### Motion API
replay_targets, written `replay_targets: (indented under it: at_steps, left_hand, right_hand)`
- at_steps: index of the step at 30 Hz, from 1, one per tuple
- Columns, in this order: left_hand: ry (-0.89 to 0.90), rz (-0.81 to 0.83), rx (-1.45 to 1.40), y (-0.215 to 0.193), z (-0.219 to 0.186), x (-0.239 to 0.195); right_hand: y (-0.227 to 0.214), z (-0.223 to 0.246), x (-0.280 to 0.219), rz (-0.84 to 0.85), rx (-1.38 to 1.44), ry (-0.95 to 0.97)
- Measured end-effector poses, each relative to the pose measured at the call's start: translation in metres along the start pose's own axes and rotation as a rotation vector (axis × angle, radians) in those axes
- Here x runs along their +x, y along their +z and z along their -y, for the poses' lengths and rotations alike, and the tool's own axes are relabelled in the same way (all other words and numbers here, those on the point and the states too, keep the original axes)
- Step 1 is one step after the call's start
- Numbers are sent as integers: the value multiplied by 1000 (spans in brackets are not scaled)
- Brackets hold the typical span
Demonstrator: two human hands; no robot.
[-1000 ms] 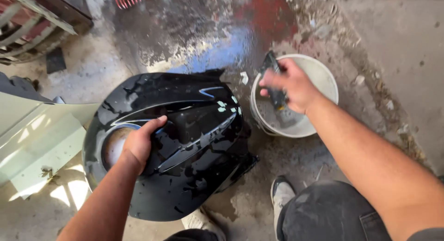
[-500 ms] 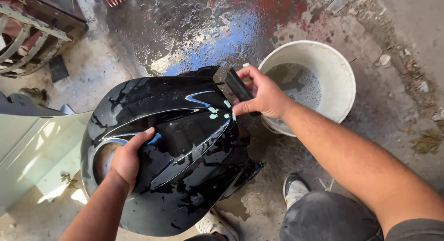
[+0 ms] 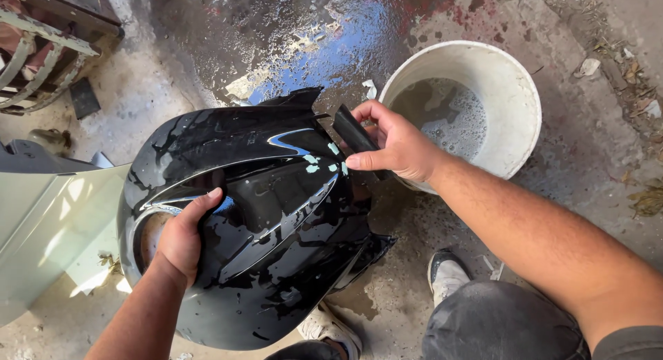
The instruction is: The person scrubs a black car part with a yellow sponge and a blue sanding block, repeatedly dipping the sponge into a bucket of soapy water. The person also uses a black sanding block to scrub the surface of the car part.
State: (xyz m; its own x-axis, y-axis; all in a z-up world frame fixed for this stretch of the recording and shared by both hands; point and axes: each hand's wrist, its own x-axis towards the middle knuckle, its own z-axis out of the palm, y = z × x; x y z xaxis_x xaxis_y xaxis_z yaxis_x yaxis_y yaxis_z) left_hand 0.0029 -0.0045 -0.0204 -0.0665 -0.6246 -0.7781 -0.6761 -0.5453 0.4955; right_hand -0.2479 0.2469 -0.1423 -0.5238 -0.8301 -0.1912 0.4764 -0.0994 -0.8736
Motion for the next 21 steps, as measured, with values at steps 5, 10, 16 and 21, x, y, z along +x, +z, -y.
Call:
replay_targets:
  at_steps: [5, 10, 16, 21]
  left_hand:
    - [4, 16, -9, 0, -3, -2]
    - [14, 21, -8, -3, 0, 4]
    - [17, 15, 8, 0, 0, 1]
    - [21, 9, 14, 4, -4, -8]
  right_hand:
    - [-1, 1, 2, -2, 8, 28]
    - [6, -1, 4, -32, -27, 36]
    - [4, -4, -6, -30, -17, 92]
    - [-2, -1, -15, 27, -18, 108]
